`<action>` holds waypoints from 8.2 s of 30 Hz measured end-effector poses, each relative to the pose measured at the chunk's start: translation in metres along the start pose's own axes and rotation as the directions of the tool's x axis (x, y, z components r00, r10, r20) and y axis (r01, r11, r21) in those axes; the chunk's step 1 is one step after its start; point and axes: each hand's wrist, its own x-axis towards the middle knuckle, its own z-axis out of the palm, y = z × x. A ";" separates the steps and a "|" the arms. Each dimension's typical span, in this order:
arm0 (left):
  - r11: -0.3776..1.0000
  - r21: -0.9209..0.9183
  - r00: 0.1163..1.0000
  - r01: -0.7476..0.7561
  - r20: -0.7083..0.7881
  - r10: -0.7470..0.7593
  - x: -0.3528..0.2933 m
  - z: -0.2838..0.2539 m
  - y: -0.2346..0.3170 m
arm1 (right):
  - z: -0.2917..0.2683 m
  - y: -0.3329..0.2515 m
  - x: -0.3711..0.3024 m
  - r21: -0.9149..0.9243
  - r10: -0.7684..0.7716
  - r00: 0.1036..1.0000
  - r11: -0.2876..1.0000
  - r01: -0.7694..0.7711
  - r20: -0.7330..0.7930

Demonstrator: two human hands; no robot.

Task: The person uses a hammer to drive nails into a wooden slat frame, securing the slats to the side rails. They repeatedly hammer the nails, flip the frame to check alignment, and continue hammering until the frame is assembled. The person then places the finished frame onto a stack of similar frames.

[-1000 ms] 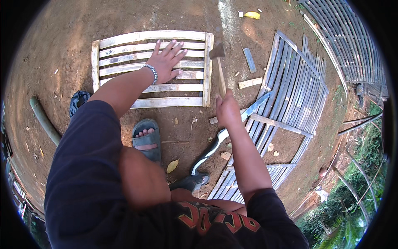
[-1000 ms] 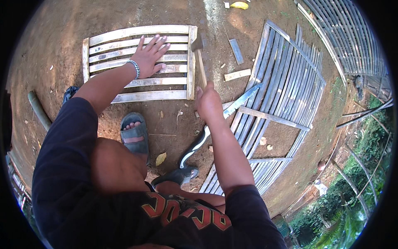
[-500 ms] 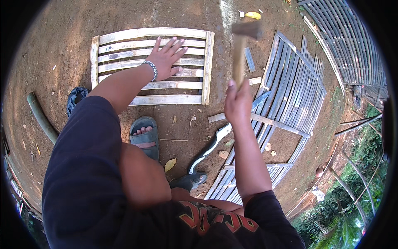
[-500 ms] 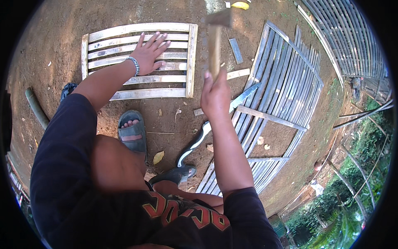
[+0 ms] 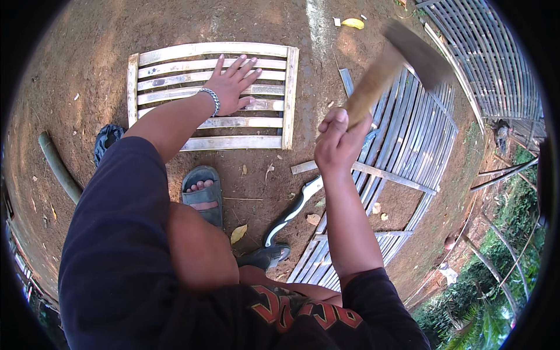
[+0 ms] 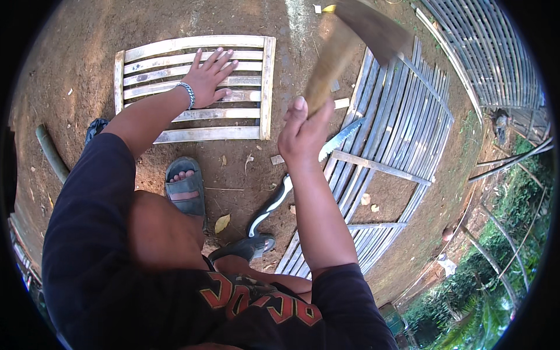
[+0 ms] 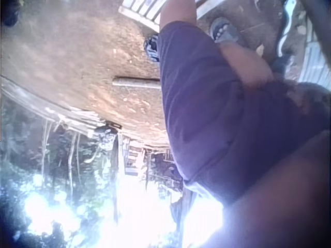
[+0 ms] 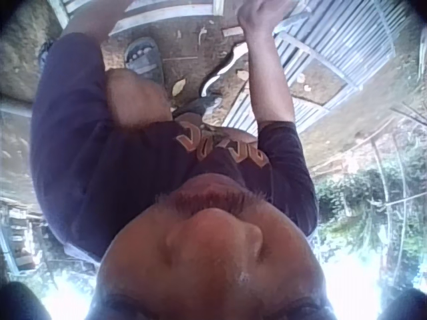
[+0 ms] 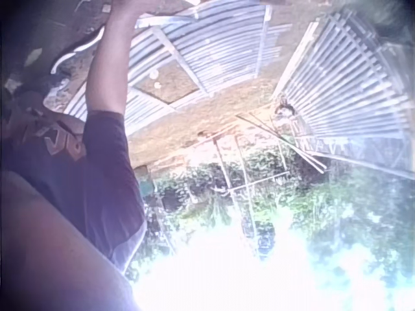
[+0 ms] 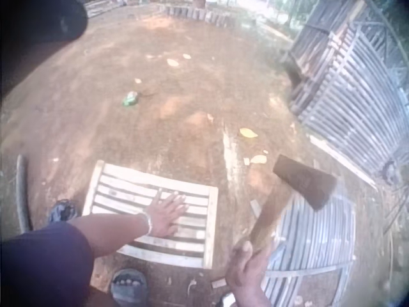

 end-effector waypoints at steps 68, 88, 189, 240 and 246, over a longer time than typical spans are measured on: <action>0.980 -0.158 0.992 0.117 0.059 -0.109 0.029 -0.023 0.047 | -0.009 -0.061 0.054 0.107 -0.349 0.918 0.922 0.373 -0.189; 0.987 -0.140 0.997 0.073 0.039 -0.068 0.041 -0.029 0.035 | 0.007 0.032 0.018 -0.537 0.196 0.957 0.842 -0.052 0.215; 0.022 -0.651 0.549 -0.759 -0.657 -0.516 -0.265 -0.044 -0.072 | -0.142 0.097 -0.064 0.322 0.398 0.403 0.255 -0.912 0.824; 0.077 -0.957 0.327 0.278 0.019 -0.945 -0.167 0.053 -0.172 | 0.061 0.097 -0.026 -0.082 0.357 0.922 0.934 -0.349 0.147; 0.041 -0.909 0.680 0.414 0.278 -0.679 -0.241 -0.016 -0.004 | -0.073 0.064 -0.175 -0.475 0.601 0.690 0.782 -0.404 0.404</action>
